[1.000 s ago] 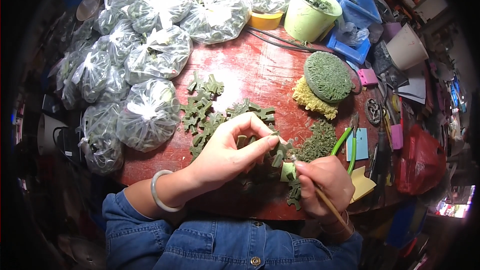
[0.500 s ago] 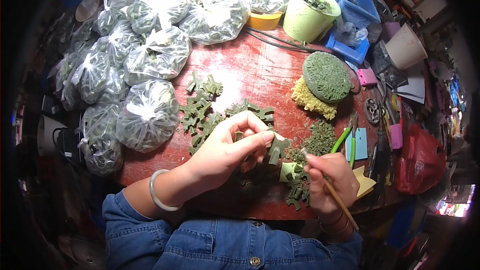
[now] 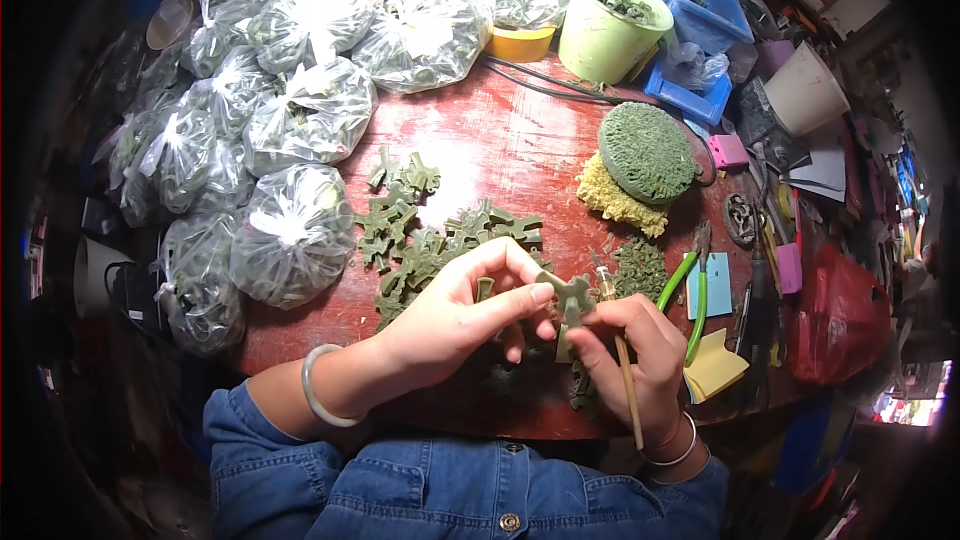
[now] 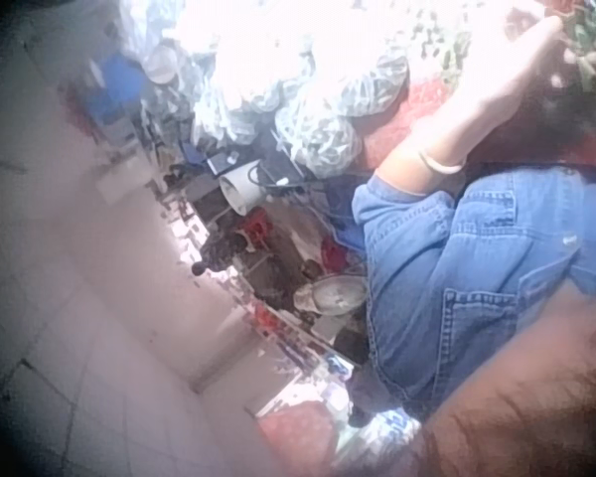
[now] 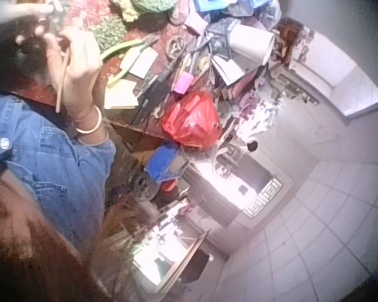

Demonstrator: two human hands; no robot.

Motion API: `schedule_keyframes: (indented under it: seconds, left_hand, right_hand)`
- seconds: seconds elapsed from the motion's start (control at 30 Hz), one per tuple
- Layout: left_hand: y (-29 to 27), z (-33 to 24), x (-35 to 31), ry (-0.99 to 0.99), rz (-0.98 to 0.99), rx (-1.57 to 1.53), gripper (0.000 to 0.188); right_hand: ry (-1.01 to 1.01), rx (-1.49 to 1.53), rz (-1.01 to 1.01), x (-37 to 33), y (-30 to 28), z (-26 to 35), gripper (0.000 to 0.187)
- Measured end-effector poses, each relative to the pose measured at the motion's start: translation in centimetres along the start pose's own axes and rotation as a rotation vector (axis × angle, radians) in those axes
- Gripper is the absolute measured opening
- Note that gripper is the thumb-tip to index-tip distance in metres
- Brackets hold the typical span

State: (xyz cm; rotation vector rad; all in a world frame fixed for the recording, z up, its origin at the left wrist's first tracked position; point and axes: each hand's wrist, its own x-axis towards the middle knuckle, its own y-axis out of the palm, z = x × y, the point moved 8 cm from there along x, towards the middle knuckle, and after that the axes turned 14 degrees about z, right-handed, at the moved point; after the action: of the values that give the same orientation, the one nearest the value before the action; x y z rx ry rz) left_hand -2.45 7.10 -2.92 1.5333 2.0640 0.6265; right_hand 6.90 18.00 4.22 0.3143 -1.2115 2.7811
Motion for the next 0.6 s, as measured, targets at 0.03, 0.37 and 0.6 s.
schedule_keyframes:
  seconds: [0.03, 0.37, 0.6]
  left_hand:
    - [0.1, -0.4, 0.0, 0.003, -0.015, 0.063, 0.012]
    - [1.8, -2.6, -0.1, 0.235, 0.040, 0.932, 0.015]
    - [2.6, -4.2, -0.7, 0.321, -0.055, 1.037, 0.031]
  right_hand:
    - [0.083, 0.061, -0.009, 0.0, -0.1, -0.7, 0.020]
    - [-0.020, 0.006, -0.036, -0.2, -0.5, 0.1, 0.022]
    - [-0.142, -0.225, -0.012, -0.2, -0.1, 1.3, 0.024]
